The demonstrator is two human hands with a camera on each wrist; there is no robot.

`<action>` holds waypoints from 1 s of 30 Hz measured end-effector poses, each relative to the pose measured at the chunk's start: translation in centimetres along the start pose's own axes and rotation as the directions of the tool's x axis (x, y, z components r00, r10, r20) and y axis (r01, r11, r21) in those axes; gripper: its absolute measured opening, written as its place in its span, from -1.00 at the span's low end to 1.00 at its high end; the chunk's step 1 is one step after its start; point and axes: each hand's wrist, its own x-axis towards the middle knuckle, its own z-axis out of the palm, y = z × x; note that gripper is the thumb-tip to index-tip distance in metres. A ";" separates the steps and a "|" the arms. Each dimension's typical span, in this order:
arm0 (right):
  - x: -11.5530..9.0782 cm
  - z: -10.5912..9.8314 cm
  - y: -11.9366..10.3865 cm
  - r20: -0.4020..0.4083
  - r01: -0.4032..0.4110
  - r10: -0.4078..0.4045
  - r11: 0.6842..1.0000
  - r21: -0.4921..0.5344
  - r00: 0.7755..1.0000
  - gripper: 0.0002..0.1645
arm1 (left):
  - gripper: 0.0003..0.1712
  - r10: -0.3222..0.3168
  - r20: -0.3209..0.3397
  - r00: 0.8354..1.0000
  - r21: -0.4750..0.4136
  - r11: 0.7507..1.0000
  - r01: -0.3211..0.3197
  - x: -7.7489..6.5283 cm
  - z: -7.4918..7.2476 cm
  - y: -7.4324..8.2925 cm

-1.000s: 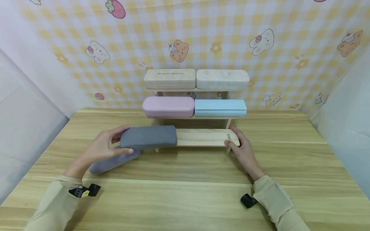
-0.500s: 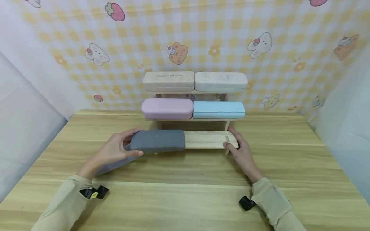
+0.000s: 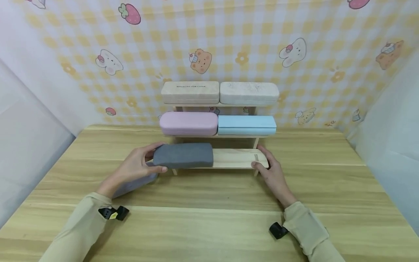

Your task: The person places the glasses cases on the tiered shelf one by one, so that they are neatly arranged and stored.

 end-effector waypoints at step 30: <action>0.0 0.1 0.1 0.007 0.004 -0.004 1.000 0.026 1.000 -0.32 | -0.04 -0.023 0.093 0.995 -0.138 0.990 0.036 1.1 -0.2 -1.2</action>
